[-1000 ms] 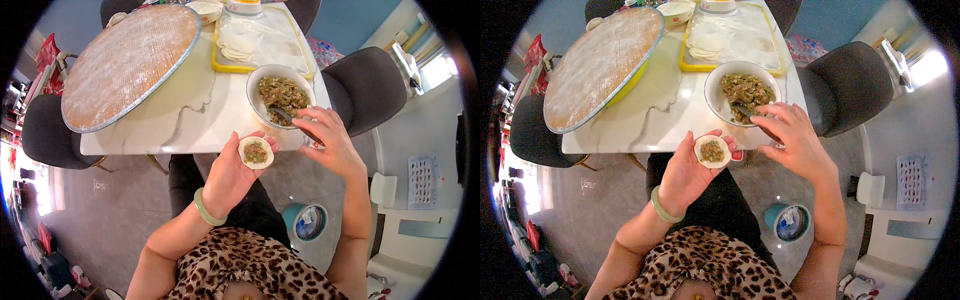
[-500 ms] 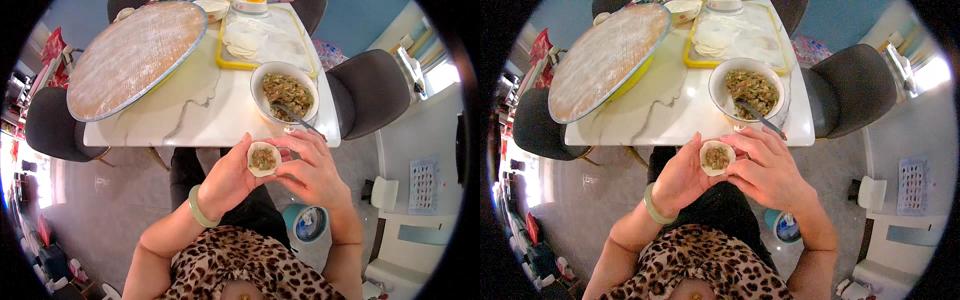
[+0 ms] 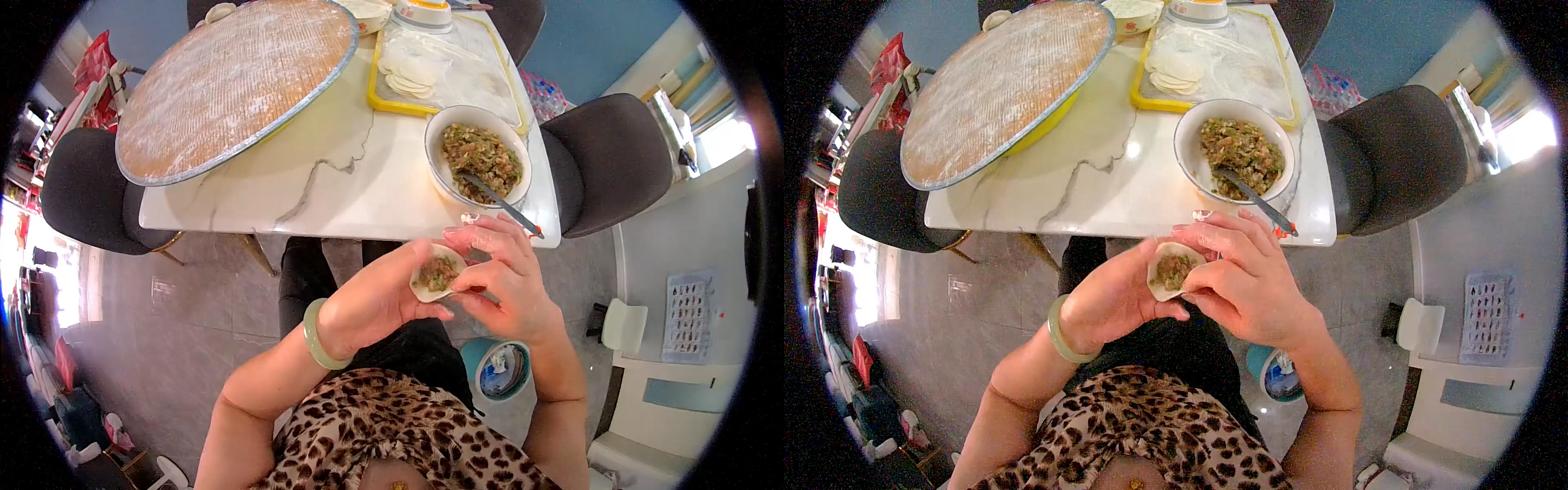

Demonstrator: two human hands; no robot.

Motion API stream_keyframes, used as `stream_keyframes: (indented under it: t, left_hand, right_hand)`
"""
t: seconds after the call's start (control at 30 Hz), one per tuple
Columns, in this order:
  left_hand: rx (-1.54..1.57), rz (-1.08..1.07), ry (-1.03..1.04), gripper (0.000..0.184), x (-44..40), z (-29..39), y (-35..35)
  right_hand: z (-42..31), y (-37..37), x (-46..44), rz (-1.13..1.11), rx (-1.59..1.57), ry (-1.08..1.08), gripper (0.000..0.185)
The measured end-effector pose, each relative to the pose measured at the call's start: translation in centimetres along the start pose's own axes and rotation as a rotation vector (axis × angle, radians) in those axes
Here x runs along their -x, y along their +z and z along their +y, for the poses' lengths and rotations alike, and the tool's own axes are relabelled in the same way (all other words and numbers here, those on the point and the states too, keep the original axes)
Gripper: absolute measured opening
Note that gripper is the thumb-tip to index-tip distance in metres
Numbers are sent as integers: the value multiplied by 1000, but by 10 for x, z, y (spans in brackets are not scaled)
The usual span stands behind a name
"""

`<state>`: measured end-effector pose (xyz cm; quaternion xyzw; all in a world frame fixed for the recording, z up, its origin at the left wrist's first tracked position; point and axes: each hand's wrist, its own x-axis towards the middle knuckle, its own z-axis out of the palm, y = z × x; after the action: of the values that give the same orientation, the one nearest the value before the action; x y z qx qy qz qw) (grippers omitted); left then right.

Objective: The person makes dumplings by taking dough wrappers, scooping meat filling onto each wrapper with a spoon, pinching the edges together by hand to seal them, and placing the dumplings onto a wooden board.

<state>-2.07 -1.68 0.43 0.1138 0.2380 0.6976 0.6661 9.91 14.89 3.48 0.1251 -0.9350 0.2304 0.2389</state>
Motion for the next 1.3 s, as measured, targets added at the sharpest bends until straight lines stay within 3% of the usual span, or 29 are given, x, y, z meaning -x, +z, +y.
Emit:
stream_keyframes:
  t: [0.07, 0.13, 0.23, 0.33, 0.67, 0.73, 0.83, 0.97, 1.03, 1.1, 1.2, 1.3]
  left_hand:
    - [-169, -45, 22, 47, 4, 2, 2]
    - [-380, -109, 52, 59, 5, 7, 9]
    - [-522, -150, 126, 52, 7, 10, 9]
    - [-504, -116, 57, 42, 9, 8, 4]
    - [-688, -178, 48, 41, 12, 15, 0]
    - [-722, -149, 284, 46, 9, 11, 3]
    - [-869, -214, 266, 52, 7, 15, -5]
    - [-695, -200, 193, 57, 10, 17, -1]
    - [-667, -59, 355, 64, 13, 7, 0]
    - [-533, -40, 389, 62, 13, -4, -3]
    - [-307, 12, 355, 44, 16, -18, -10]
    - [-365, 100, 411, 43, 17, -20, -15]
  right_hand:
    - [-3, -3, -8, -9, -37, -7, 24]
    - [-7, -5, -16, -19, -73, -13, 22]
    - [-9, -3, -24, -26, -84, -27, 20]
    - [-9, 1, -28, -26, -70, -42, 20]
    - [-8, 3, -31, -56, -145, -51, 24]
    - [-7, 2, -33, -78, -164, -59, 24]
    - [-7, 1, -35, -75, -153, -91, 22]
    - [-7, 3, -32, 11, -149, -106, 18]
    - [-6, 5, -29, 50, -160, -98, 18]
    - [-6, 9, -28, 165, -169, -50, 17]
    - [-4, 16, -27, 215, -183, -47, 17]
    - [-10, 16, -36, 75, -273, 95, 28]
